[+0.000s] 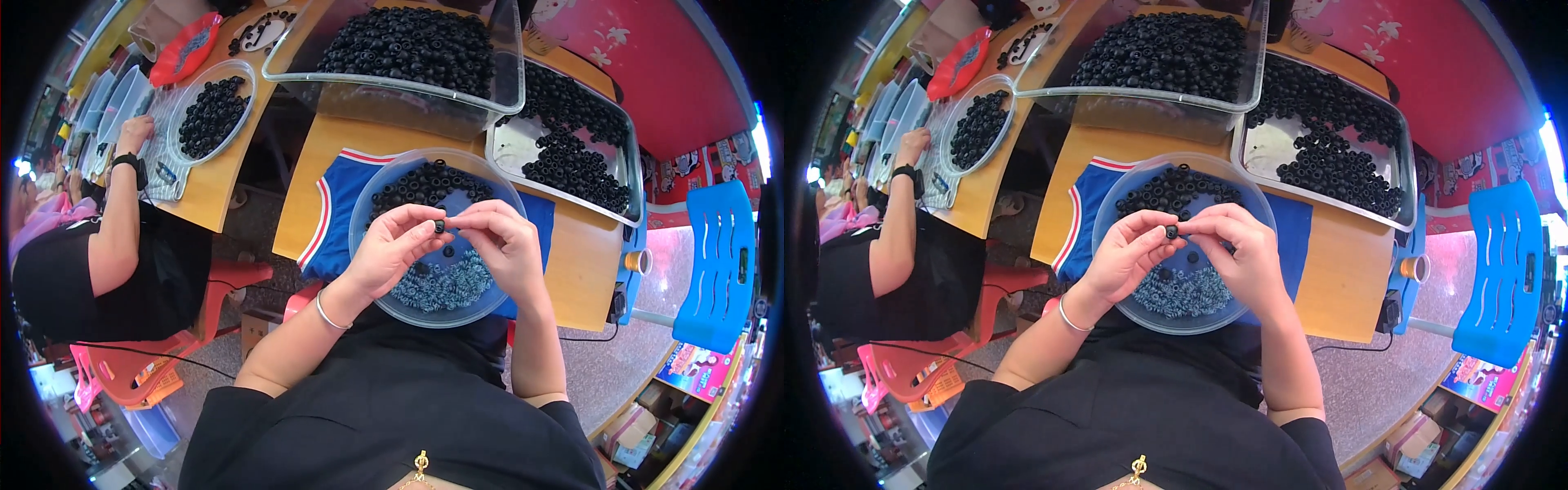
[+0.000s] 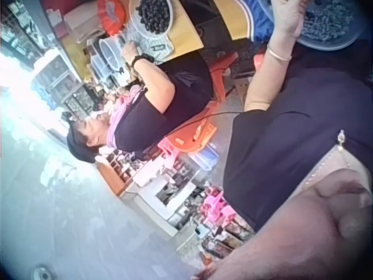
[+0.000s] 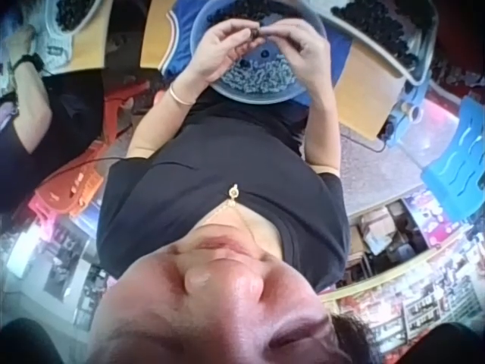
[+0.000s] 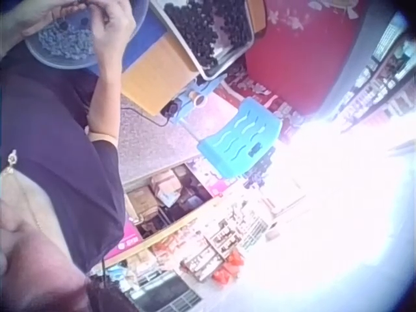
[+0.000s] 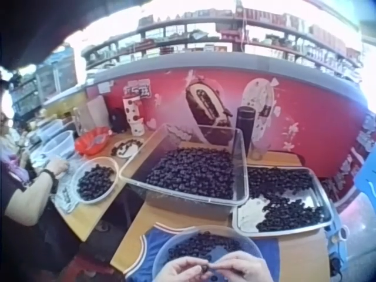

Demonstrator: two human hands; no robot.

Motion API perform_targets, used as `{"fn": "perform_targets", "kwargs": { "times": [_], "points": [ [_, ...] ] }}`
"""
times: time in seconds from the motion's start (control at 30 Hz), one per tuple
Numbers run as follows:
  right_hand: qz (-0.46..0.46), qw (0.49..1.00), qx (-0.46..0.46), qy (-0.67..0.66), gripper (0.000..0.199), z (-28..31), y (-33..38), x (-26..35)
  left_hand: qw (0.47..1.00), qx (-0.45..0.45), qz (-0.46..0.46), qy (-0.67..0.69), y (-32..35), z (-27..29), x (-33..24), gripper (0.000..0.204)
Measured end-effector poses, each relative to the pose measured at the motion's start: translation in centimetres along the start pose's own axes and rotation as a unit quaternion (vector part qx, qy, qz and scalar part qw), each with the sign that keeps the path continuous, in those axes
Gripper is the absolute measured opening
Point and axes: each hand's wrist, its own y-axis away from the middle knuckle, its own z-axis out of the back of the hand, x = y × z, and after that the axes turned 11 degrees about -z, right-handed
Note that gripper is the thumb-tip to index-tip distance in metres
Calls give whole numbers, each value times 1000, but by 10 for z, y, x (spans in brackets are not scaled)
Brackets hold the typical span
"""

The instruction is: The person assembles parts by inserting small light blue pieces into black plastic rings by hand.

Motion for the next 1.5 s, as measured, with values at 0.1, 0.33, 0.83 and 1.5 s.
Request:
{"fn": "perform_targets", "kwargs": {
  "times": [0.1, 0.33, 0.83, 1.5],
  "points": [
    [-3, 999, 12, -47, 24, -5, 2, 1, 1000, 3, -1, 11, -1, -1, -1, 21],
    [41, 999, 3, -14, 33, -9, 4, 7, 999, 17, -2, 30, 0, 4, 3, 19],
    [70, 996, -6, 54, 39, -12, 8, 12, 1000, 4, -5, 6, 0, 4, 5, 16],
    [22, 997, 60, 46, 34, -7, 6, 13, 1000, 9, 7, -25, 2, 1, 1, 23]
  ]
}}
